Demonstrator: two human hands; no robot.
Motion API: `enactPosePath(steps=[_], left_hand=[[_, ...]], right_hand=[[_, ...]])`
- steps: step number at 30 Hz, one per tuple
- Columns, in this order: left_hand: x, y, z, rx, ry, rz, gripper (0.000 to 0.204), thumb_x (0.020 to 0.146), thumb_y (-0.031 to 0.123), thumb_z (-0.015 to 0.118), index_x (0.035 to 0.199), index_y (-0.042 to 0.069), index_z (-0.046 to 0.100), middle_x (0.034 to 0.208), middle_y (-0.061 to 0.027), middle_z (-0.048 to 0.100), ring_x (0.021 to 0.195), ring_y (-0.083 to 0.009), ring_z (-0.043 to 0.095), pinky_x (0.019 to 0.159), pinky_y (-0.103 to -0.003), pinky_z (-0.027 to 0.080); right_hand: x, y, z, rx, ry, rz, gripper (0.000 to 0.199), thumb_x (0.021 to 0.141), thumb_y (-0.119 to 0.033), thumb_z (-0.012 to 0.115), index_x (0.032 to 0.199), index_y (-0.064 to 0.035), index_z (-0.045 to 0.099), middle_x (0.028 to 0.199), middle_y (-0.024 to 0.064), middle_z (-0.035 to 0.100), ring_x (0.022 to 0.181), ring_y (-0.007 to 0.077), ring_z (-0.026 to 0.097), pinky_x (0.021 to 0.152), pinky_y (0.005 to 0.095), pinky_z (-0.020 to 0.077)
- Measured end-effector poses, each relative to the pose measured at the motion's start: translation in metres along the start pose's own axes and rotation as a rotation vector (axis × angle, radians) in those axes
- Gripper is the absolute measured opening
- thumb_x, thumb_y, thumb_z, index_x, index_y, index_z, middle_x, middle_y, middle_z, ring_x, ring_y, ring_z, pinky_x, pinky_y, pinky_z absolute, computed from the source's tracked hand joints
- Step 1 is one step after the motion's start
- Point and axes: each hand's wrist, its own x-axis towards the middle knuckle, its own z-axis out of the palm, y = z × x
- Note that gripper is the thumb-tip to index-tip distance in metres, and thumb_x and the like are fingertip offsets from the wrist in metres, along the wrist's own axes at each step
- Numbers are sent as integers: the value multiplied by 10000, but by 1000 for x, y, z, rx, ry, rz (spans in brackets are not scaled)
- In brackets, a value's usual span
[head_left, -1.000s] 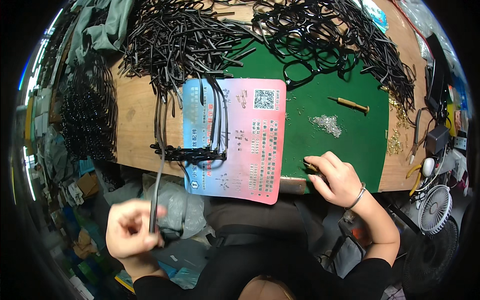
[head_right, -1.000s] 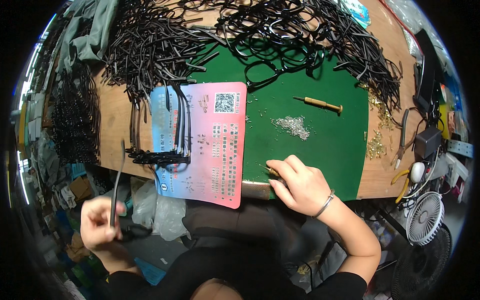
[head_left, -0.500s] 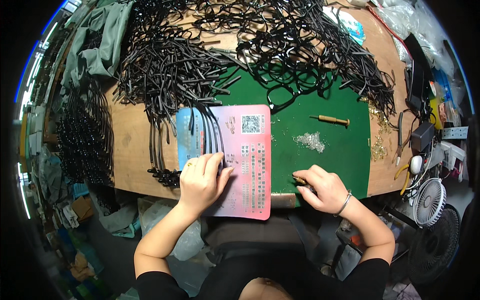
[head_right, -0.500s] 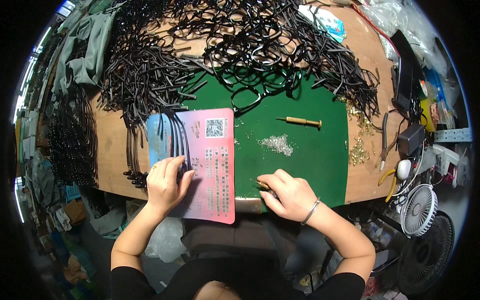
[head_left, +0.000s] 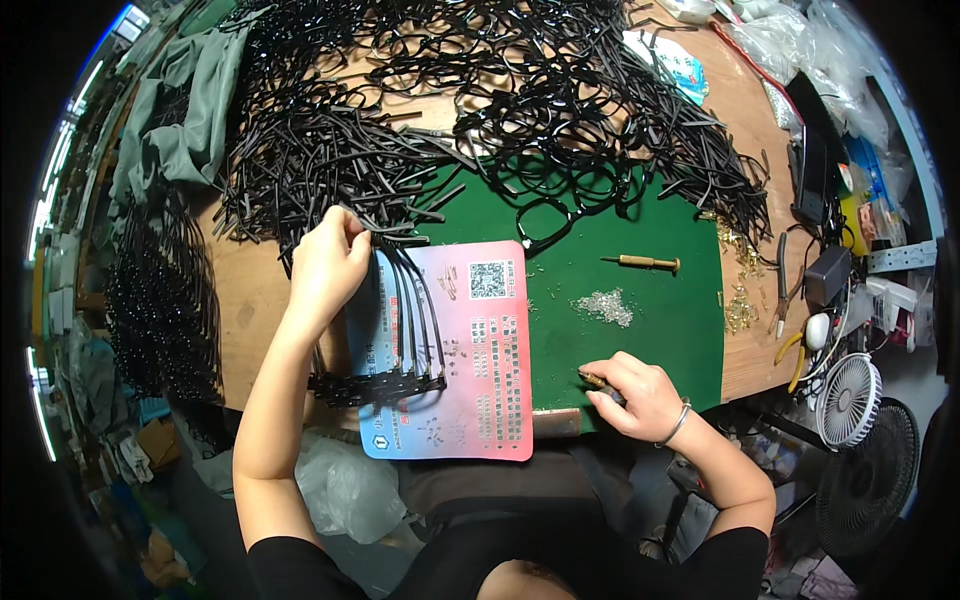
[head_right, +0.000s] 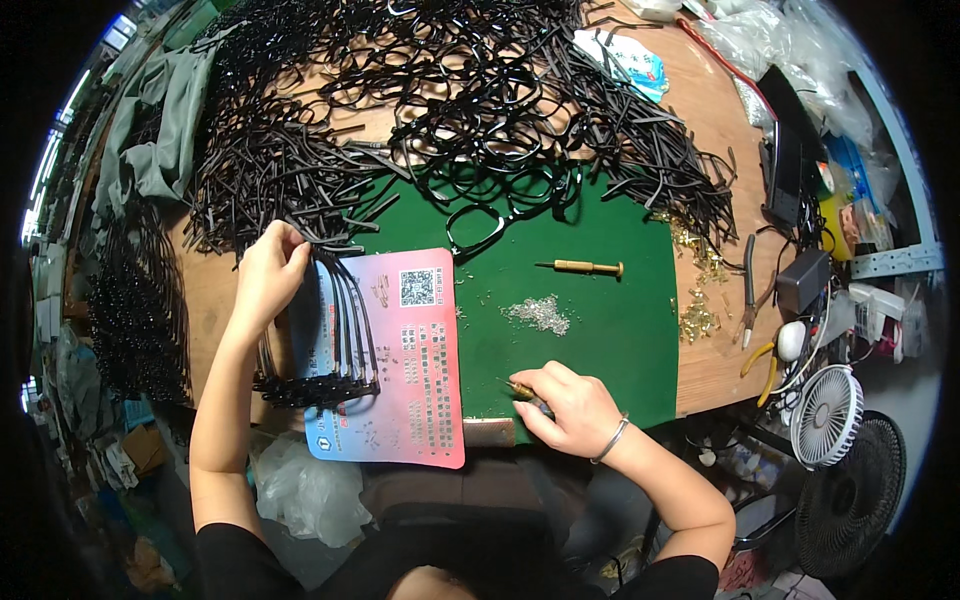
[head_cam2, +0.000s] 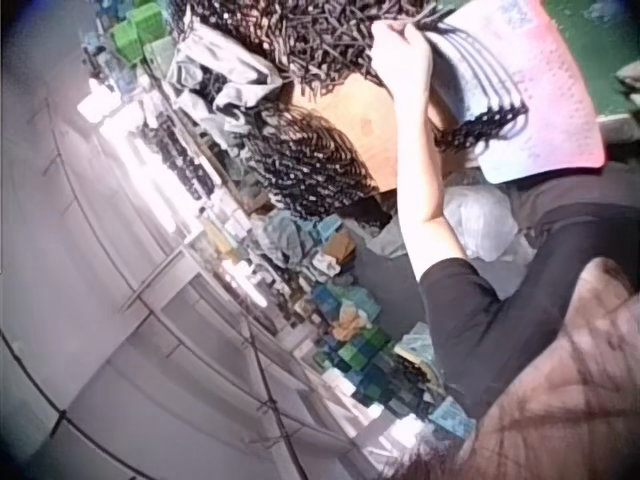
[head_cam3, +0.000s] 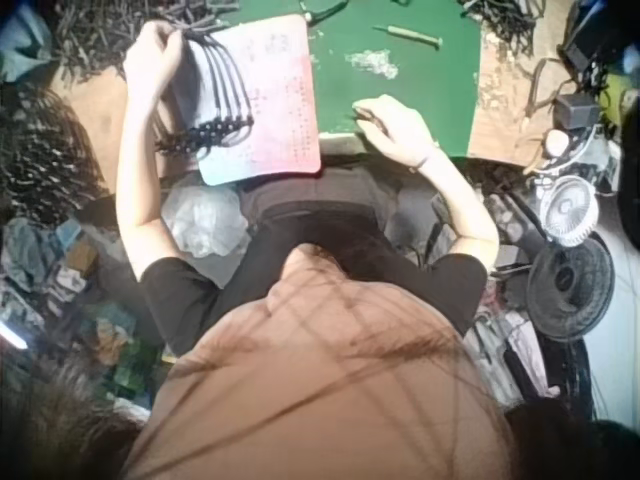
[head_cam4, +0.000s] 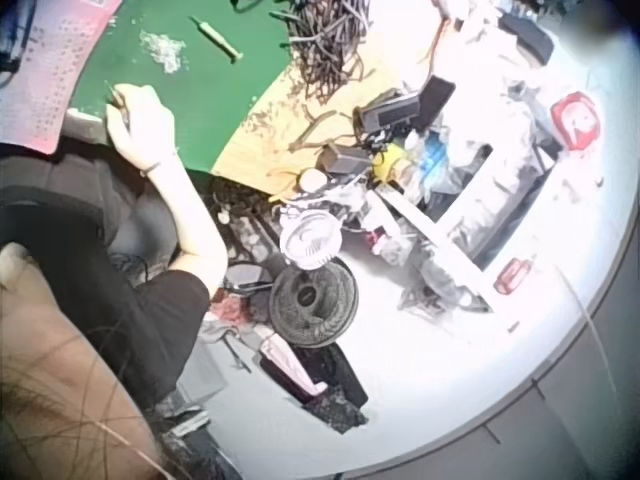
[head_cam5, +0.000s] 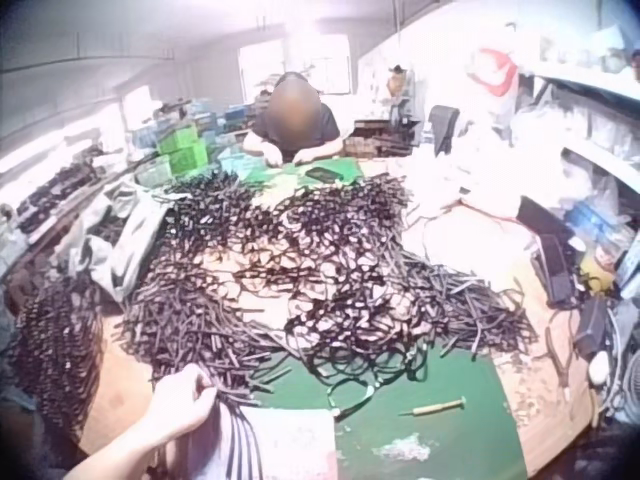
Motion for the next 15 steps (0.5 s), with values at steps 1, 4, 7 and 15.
enactPosePath(steps=[1,4,7,15], left_hand=[[3,3,-3,-40,18,4,138,810,157,578,837,26,542,743,-143,624,712,-312,620,653,-394,479],[14,19,-9,36,182,225,124,807,114,601,885,28,557,795,-128,604,749,-279,598,667,-362,475],[25,19,1,396,170,472,123,760,107,633,844,45,570,775,-116,527,813,-311,513,686,-382,444],[13,29,-11,113,97,209,90,855,37,521,928,42,468,743,-177,588,702,-374,579,595,-427,444]], right_hand=[[-1,0,2,-4,7,8,228,797,-175,592,995,-62,583,792,84,561,642,234,594,561,325,495],[2,0,2,-17,7,10,223,798,-182,590,986,-63,582,799,87,565,647,237,597,561,326,495],[4,0,6,-15,11,-11,217,808,-203,588,978,-69,581,789,91,557,634,247,590,554,333,493],[-14,15,-2,79,50,-10,235,835,-224,585,990,-48,561,790,105,546,694,268,578,602,351,487]])
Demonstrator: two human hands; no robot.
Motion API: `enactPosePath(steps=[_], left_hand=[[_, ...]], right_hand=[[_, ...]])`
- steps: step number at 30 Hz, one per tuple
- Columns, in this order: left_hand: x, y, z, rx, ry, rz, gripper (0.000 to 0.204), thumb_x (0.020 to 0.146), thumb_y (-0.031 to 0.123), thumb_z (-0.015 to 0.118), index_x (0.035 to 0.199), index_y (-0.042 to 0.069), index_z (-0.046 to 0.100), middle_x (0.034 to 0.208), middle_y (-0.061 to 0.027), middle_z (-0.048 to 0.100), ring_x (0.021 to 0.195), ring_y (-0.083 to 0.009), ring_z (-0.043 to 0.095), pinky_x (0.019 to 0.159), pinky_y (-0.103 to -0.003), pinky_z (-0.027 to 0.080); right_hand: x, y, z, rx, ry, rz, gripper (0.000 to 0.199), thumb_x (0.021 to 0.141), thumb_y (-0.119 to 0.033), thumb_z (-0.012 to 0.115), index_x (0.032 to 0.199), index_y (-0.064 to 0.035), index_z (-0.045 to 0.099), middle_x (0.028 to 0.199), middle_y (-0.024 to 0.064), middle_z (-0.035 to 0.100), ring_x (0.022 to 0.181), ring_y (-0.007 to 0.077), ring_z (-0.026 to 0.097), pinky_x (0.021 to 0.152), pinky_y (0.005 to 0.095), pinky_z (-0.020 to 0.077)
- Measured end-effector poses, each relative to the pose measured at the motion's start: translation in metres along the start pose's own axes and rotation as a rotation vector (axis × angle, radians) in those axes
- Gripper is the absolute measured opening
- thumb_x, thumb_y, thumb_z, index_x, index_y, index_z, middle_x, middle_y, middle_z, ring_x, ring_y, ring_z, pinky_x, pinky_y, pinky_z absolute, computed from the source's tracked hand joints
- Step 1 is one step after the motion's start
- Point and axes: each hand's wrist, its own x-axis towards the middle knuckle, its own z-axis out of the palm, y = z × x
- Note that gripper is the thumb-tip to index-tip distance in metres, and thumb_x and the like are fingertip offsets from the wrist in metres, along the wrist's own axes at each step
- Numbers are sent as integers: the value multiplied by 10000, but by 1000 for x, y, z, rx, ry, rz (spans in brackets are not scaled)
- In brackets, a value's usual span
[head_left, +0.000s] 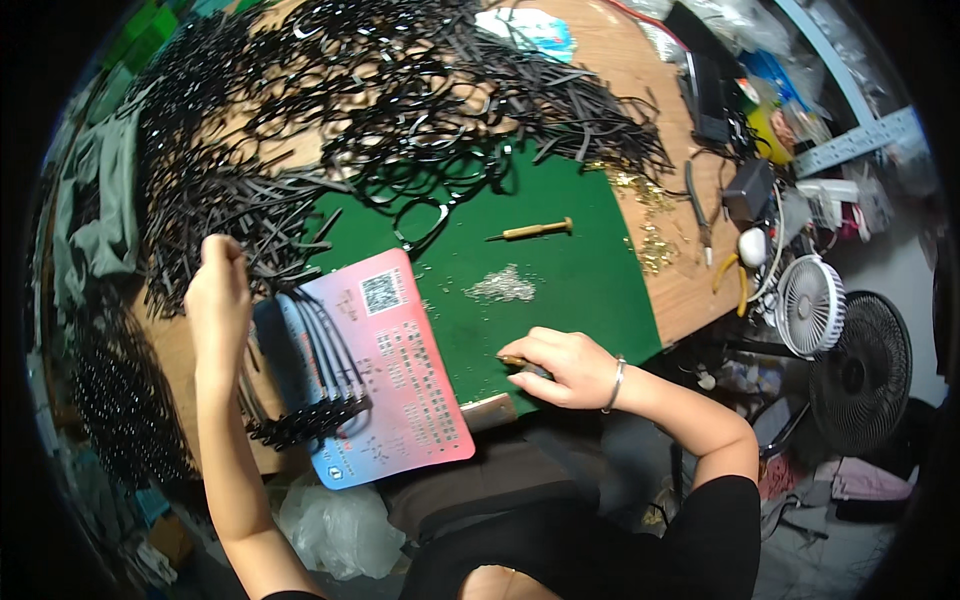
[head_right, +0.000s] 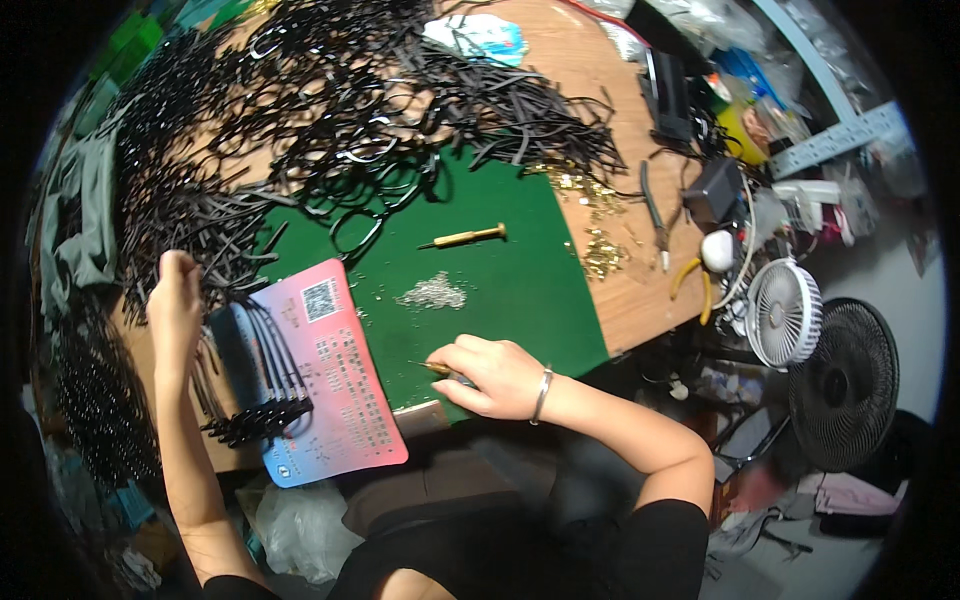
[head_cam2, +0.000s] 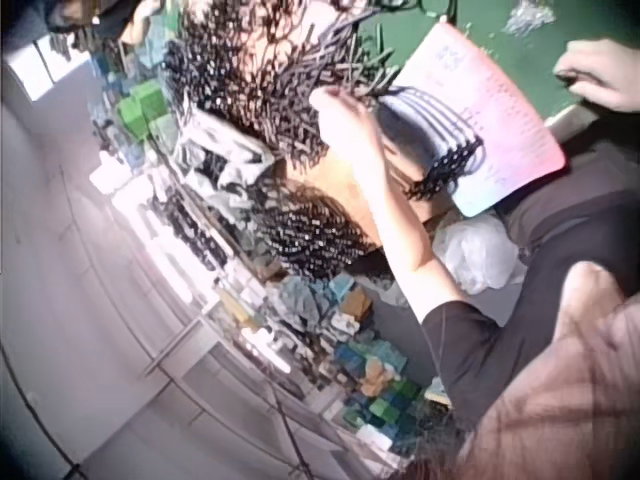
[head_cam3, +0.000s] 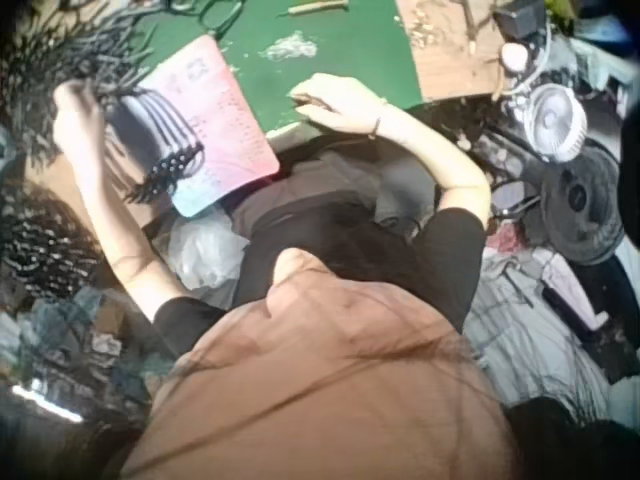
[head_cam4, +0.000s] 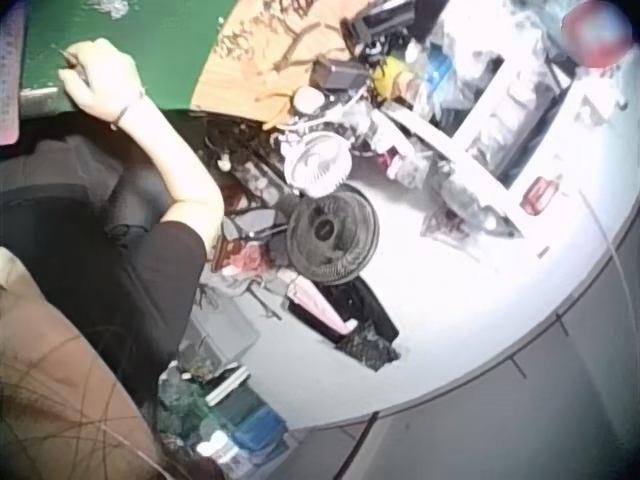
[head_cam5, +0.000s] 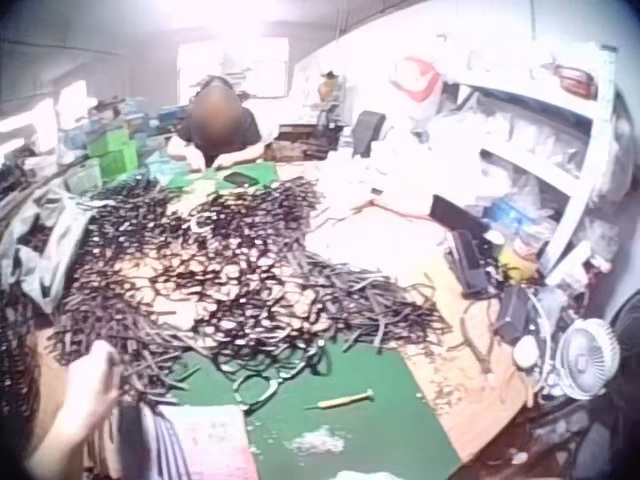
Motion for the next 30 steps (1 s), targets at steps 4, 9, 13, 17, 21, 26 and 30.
enactPosePath(steps=[4,9,13,17,21,26,30], left_hand=[[-15,7,-1,-25,32,-40,151,861,4,499,1009,28,480,827,-190,594,765,-356,589,656,-400,457],[-41,-1,-5,-192,23,67,94,828,39,571,917,10,560,838,-157,601,756,-297,602,656,-341,481],[-61,16,-11,-25,-120,184,152,799,87,608,924,19,552,824,-143,588,780,-308,574,687,-382,464],[-79,55,-2,20,-186,286,211,762,75,629,952,29,548,843,-138,546,799,-314,544,702,-387,461],[-84,62,26,215,-234,352,215,699,7,580,908,15,529,865,-146,512,852,-327,513,722,-390,465],[-70,60,25,174,-95,467,123,710,-1,556,828,10,524,772,-143,542,753,-302,532,637,-366,463],[-76,93,-19,-530,-261,46,128,800,9,607,909,19,540,576,-65,542,477,-144,496,464,-277,383]], right_hand=[[-7,6,-15,84,-35,33,240,856,-229,572,981,-25,556,864,139,567,785,287,583,696,351,486],[-31,12,-45,39,179,322,185,835,-161,571,952,-18,558,862,138,578,762,268,596,691,349,487],[-24,29,-71,-590,416,451,189,811,-183,589,931,-42,552,851,141,579,694,313,600,626,392,496],[-6,59,-61,-857,430,556,181,792,-193,581,898,-57,525,848,151,574,675,365,594,590,449,493],[-4,68,-66,-769,479,543,162,780,-174,576,866,-44,530,833,166,578,716,366,590,630,452,485],[-17,60,-93,-508,527,542,150,780,-164,580,804,-15,571,819,180,597,755,350,588,672,413,465],[-33,74,-98,-639,482,363,143,784,-163,583,830,-37,535,789,150,560,713,340,590,627,401,482]])
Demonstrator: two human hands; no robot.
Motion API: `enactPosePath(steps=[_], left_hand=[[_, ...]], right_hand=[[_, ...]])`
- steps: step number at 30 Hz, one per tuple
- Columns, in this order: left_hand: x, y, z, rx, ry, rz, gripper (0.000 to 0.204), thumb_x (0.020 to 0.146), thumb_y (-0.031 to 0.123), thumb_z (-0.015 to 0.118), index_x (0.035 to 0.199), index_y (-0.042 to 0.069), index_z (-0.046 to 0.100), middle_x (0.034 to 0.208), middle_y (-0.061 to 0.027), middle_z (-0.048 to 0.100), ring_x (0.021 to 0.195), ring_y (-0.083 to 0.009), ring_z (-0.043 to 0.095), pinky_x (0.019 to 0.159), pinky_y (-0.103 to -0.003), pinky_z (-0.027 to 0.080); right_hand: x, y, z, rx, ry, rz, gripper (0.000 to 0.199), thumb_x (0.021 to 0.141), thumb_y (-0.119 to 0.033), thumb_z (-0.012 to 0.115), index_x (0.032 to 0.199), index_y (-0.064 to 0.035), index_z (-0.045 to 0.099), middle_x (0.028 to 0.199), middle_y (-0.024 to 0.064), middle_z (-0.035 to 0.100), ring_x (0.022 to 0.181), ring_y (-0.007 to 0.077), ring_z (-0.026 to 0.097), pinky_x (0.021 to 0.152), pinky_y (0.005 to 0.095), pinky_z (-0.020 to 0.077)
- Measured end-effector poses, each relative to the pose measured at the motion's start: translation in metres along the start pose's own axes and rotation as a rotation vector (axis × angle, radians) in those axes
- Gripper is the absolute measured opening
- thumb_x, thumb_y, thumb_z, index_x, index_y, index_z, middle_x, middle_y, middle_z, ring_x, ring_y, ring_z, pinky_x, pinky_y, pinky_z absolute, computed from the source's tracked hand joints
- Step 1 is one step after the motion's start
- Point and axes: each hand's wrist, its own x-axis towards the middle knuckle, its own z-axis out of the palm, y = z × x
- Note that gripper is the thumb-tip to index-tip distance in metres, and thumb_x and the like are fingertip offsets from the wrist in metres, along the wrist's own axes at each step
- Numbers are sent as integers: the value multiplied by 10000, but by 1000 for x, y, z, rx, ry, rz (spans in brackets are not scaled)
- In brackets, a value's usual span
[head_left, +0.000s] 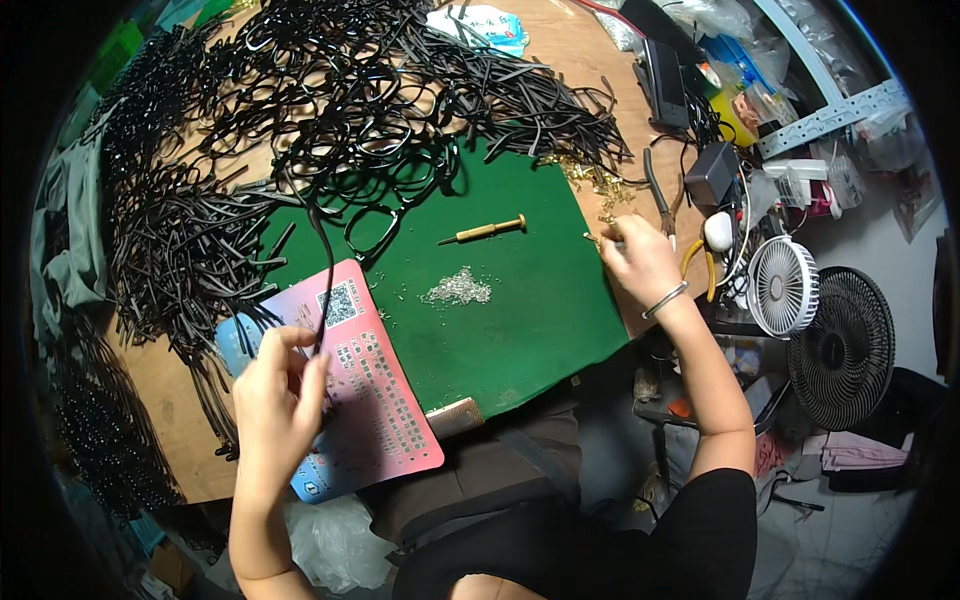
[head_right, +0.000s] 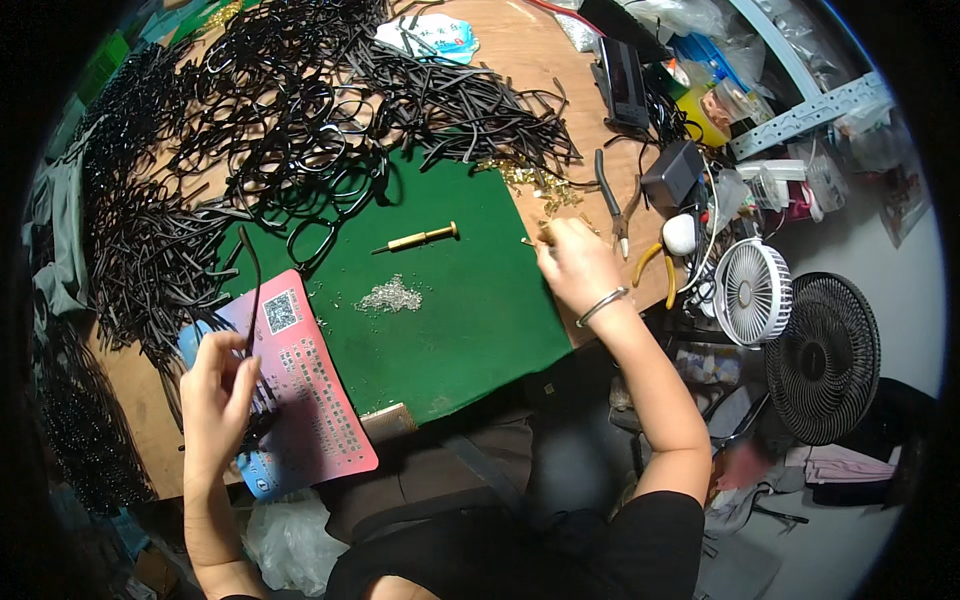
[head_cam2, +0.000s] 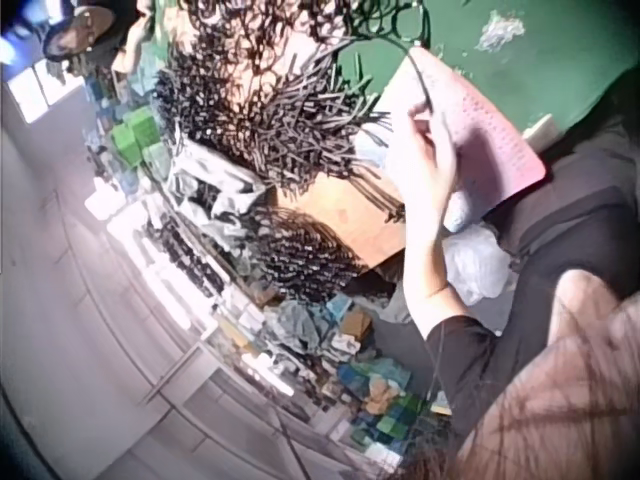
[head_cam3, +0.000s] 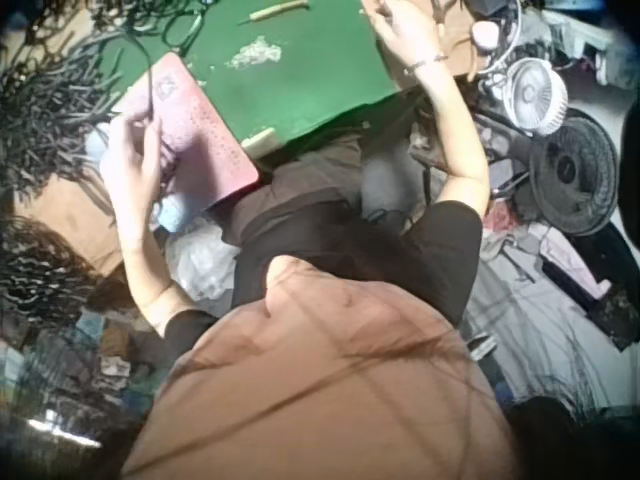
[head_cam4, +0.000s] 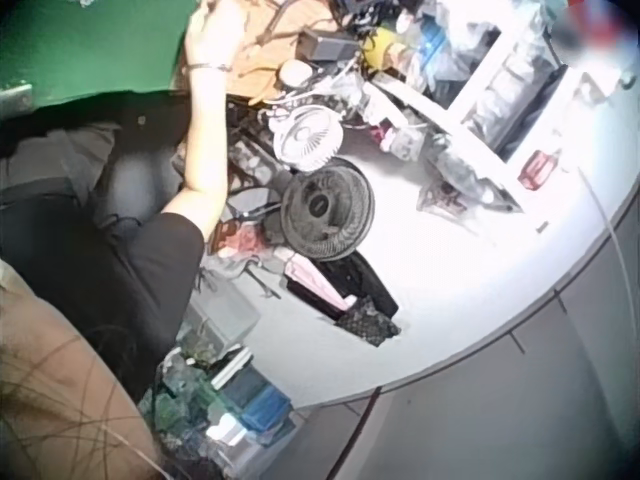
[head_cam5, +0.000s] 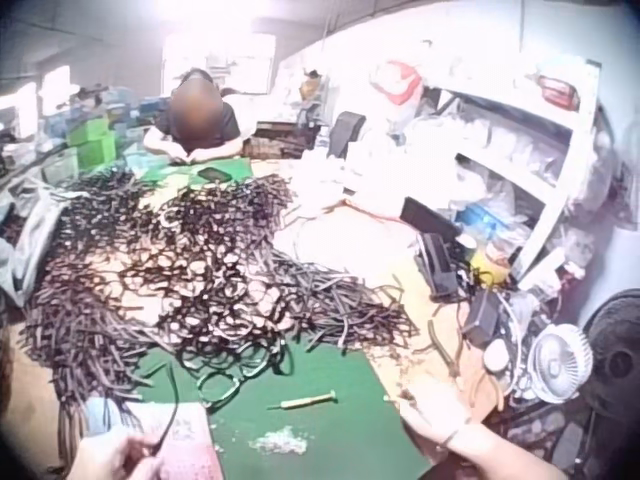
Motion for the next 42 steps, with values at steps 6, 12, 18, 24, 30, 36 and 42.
enactPosePath(steps=[6,12,18,24,30,36,42], left_hand=[[-52,3,3,-605,-153,-85,179,789,-30,602,966,-33,577,760,-64,612,653,-106,608,595,-198,475],[-69,-16,7,-759,52,57,256,723,22,712,953,-31,612,903,-103,595,798,-179,582,713,-255,473],[-68,3,21,-558,51,1,144,852,-6,556,994,-9,580,921,-117,588,728,-128,554,662,-231,475],[-84,32,76,-1045,-456,-389,257,922,40,475,1170,-24,461,899,-107,646,611,-69,566,544,-200,479],[-83,29,70,-1201,-352,-503,272,942,94,463,1188,-23,446,944,-105,630,577,-63,543,515,-185,453],[-85,24,75,-1269,-296,-467,264,945,108,462,1176,-21,453,945,-105,632,577,-62,537,513,-181,444],[-82,19,75,-1299,-295,-472,237,940,116,485,1140,-11,487,952,-105,637,590,-63,544,519,-179,445]], right_hand=[[12,-33,26,-491,-88,-48,52,825,-93,473,814,-46,492,777,145,546,581,299,613,521,392,516],[25,-21,8,-277,-232,140,174,769,-142,553,876,-6,537,857,204,599,795,366,602,713,443,491],[5,-94,-57,463,-438,203,186,767,-149,610,875,2,592,781,130,614,714,199,616,645,316,494],[-28,-161,-18,901,-506,-139,164,799,-123,630,884,10,586,802,110,627,703,186,634,614,277,497],[-37,-176,4,1010,-348,-150,108,765,-50,665,843,7,616,763,99,614,645,193,631,563,266,496],[-38,-178,10,1028,-319,-116,97,766,-42,667,838,9,625,756,90,610,638,172,621,550,267,486],[-40,-179,14,1085,-304,-99,104,761,-39,678,830,18,626,744,86,603,643,151,614,548,245,480]])
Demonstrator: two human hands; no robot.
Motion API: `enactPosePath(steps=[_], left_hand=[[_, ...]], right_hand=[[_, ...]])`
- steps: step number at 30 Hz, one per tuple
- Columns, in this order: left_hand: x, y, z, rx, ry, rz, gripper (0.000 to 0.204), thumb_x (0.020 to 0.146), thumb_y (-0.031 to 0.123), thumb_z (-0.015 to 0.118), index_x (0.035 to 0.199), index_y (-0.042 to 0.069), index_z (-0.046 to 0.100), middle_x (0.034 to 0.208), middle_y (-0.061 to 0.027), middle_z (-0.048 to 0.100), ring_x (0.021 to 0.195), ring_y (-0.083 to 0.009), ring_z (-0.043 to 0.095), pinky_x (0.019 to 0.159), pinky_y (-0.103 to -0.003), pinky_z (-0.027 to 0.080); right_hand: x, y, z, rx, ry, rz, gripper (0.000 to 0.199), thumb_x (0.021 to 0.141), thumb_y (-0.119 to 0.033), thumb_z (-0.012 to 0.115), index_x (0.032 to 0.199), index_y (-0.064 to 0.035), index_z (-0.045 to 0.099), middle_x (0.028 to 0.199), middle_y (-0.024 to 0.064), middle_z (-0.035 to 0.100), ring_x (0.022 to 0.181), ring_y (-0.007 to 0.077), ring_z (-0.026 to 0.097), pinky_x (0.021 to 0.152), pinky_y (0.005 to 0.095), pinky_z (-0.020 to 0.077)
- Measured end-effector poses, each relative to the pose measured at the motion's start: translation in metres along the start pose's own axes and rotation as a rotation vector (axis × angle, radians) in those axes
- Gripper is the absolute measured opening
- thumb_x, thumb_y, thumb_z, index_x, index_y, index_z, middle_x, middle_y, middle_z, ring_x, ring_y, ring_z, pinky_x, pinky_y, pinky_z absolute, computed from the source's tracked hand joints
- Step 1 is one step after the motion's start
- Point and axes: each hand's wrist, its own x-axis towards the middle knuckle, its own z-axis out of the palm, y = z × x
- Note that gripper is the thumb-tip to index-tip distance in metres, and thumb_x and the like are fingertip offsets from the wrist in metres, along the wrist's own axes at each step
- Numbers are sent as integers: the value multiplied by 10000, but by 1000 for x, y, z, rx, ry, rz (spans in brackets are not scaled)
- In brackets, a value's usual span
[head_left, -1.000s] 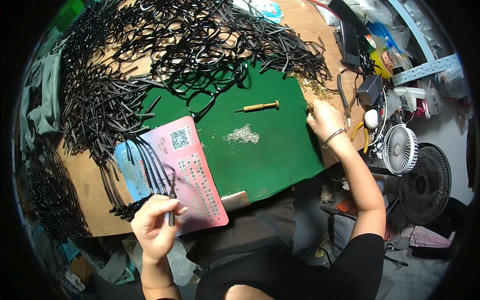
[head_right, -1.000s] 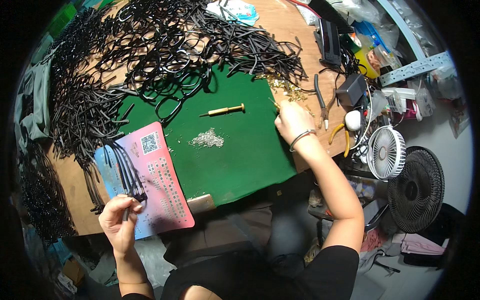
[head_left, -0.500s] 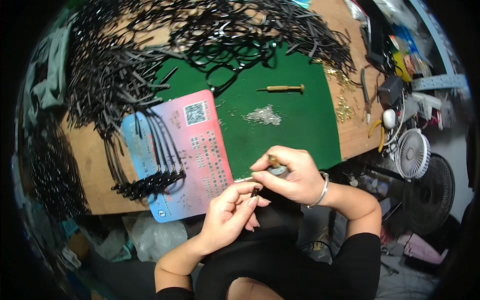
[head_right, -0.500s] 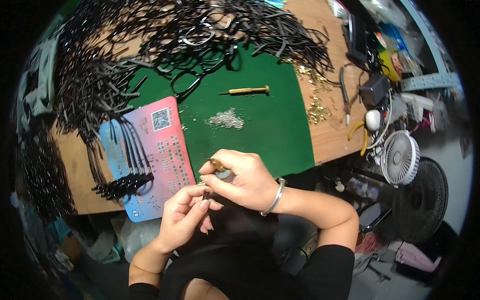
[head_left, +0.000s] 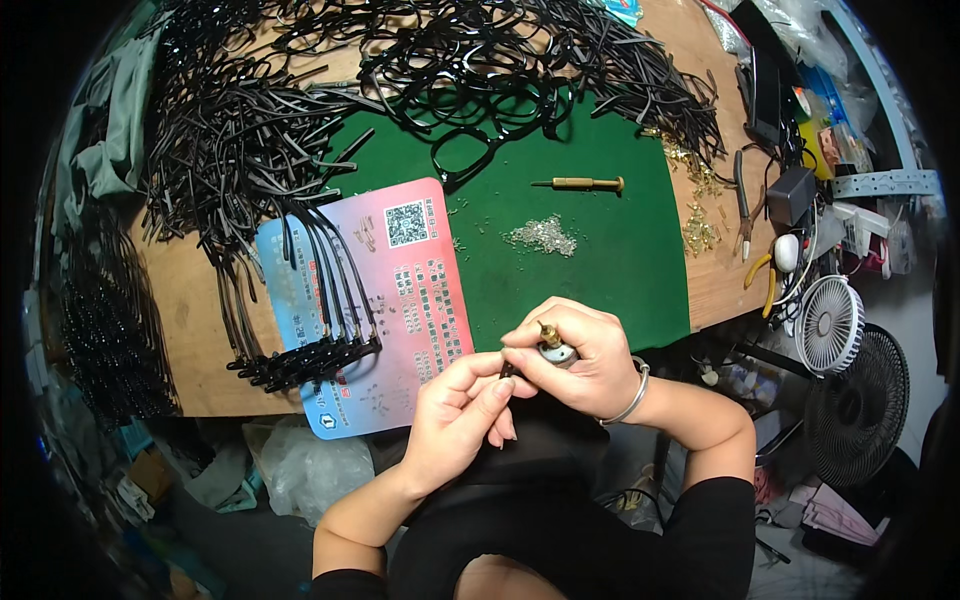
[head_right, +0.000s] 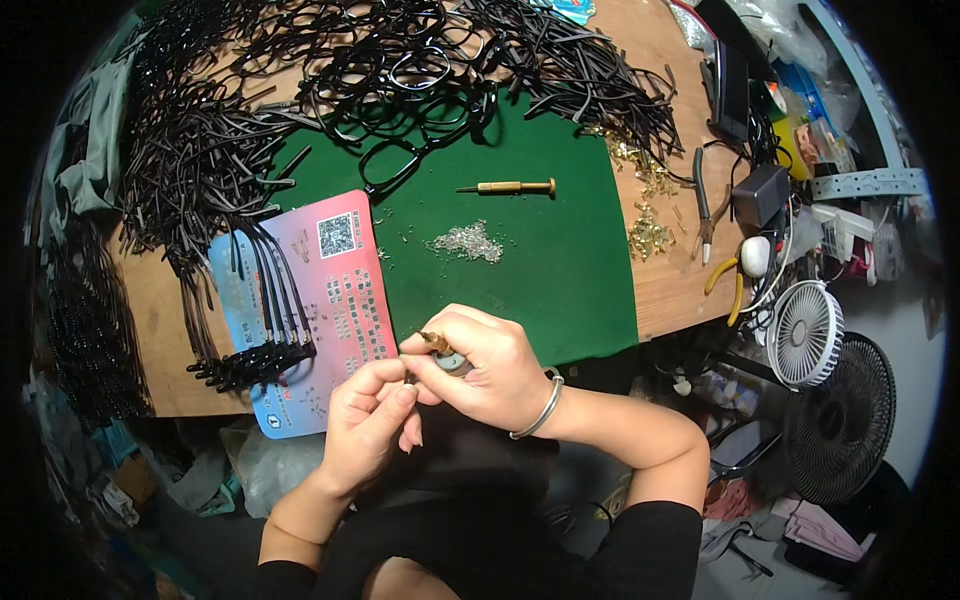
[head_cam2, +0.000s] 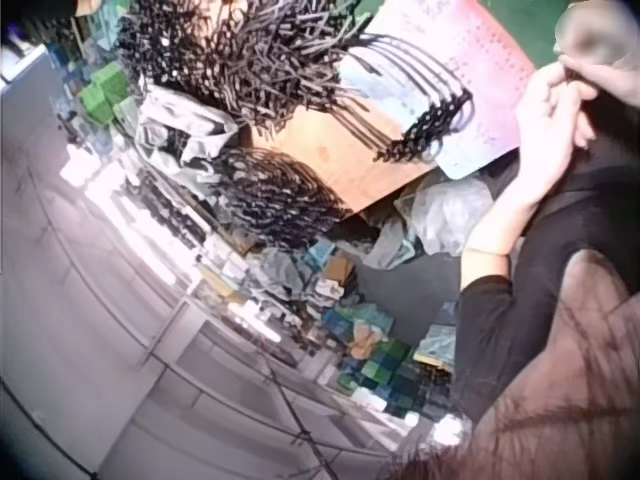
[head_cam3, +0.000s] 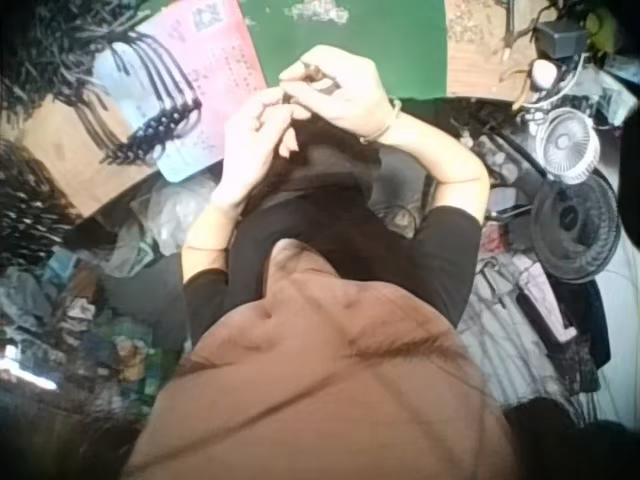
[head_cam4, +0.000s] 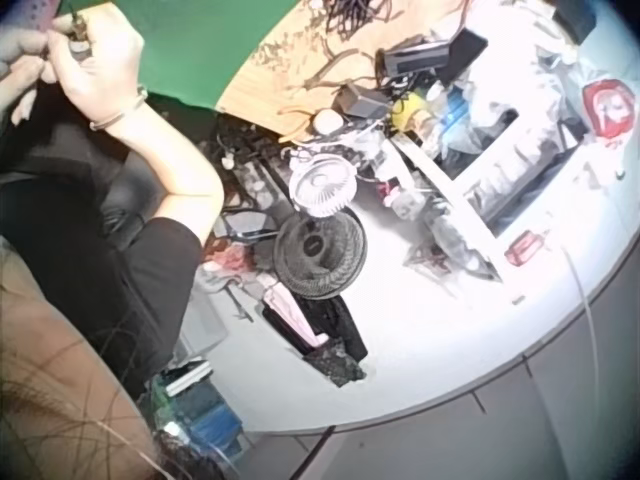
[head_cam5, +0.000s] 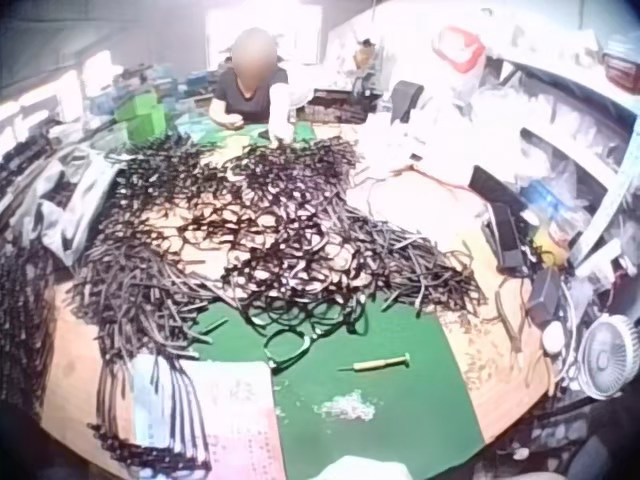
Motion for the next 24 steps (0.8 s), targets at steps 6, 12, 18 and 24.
enactPosePath(steps=[6,12,18,24], left_hand=[[2,2,-4,92,-24,-16,202,937,109,492,1100,-8,508,960,-105,647,607,-56,549,529,-177,449],[6,2,-7,306,-16,20,267,939,43,429,1200,2,460,981,-74,635,608,-58,547,562,-193,466],[0,-4,-25,478,101,46,286,926,0,408,1207,-11,458,938,-83,633,610,-63,554,568,-204,482],[11,1,-14,581,229,102,262,916,-6,435,1173,-26,481,901,-92,643,583,-66,556,535,-205,481]], right_hand=[[23,2,-17,570,-380,669,253,846,-235,647,883,4,572,682,23,572,499,52,484,438,190,385],[25,11,-15,374,-454,753,332,824,-288,666,928,2,542,676,14,560,530,57,510,465,191,416],[10,12,-28,-614,-395,142,374,841,-319,593,1053,-19,523,921,168,536,716,345,611,650,405,520],[15,18,-13,-1001,-391,86,620,792,-341,635,1278,-36,402,953,172,475,637,271,619,488,369,513]])
